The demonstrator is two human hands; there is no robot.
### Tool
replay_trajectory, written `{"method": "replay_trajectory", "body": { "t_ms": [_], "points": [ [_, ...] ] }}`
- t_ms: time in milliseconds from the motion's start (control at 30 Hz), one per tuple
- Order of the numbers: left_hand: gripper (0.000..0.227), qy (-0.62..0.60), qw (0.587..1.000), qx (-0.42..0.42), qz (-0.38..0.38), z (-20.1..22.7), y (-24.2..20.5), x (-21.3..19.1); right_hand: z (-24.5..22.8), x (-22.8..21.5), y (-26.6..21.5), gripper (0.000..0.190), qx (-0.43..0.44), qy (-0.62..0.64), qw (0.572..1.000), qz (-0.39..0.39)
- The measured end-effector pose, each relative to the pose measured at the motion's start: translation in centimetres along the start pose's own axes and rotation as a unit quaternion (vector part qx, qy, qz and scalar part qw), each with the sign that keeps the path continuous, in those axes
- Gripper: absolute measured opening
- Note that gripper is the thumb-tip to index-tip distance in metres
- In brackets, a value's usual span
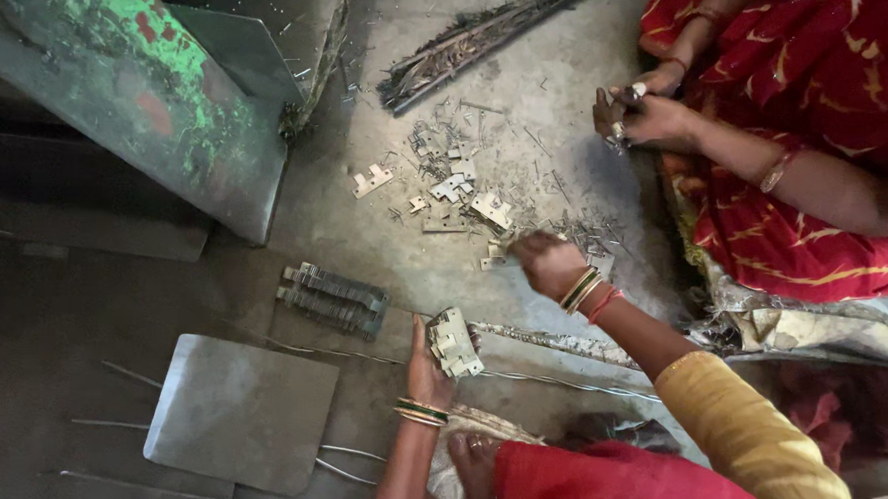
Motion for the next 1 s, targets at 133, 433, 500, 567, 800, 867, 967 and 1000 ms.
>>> {"method": "replay_trajectory", "body": {
  "t_ms": [133,433,500,567,800,867,967,1000],
  "points": [
    [0.065,0.003,1.0,0.012,0.009,0.0,0.0,-0.3,3.3,0.6,-0.1,0.036,0.24,0.159,0.954,-0.077],
    [0.043,0.041,0.992,0.118,-0.009,0.0,2.3,1.0,3.8,3.7,-2.3,0.038,0.315,0.644,0.695,-0.047],
    [0.043,0.039,0.992,0.117,0.0,0.0,2.5,1.1,2.1,3.7,-2.5,0.041,0.32,0.732,0.601,-0.04],
    [0.045,0.035,0.992,0.118,0.0,0.2,2.7,1.3,0.1,2.8,-2.8,0.043,0.313,0.715,0.623,-0.05],
    [0.053,0.036,0.995,0.092,0.012,-0.4,2.7,1.0,-4.0,-0.5,-3.5,0.051,0.243,0.464,0.846,-0.1],
    [0.051,0.036,0.996,0.077,0.011,-0.3,2.2,0.7,-2.0,-0.9,-3.4,0.035,0.289,0.276,0.909,-0.12],
    [0.047,0.053,0.996,0.069,0.018,-0.5,1.2,0.1,-0.3,-0.6,-2.7,0.032,0.22,0.111,0.966,-0.081],
    [0.043,0.062,0.996,0.07,0.013,-0.5,0.8,0.0,-0.1,-0.5,-2.3,0.034,0.174,0.077,0.98,-0.056]
  ]
}}
Point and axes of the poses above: each hand's wrist, its own y-axis towards the middle knuckle, its own x-axis out of the palm, z = x × y, the point moved 4 cm from there along y, towards the middle knuckle, and after that the axes turned 5 degrees about -z, right-handed, at the moved point
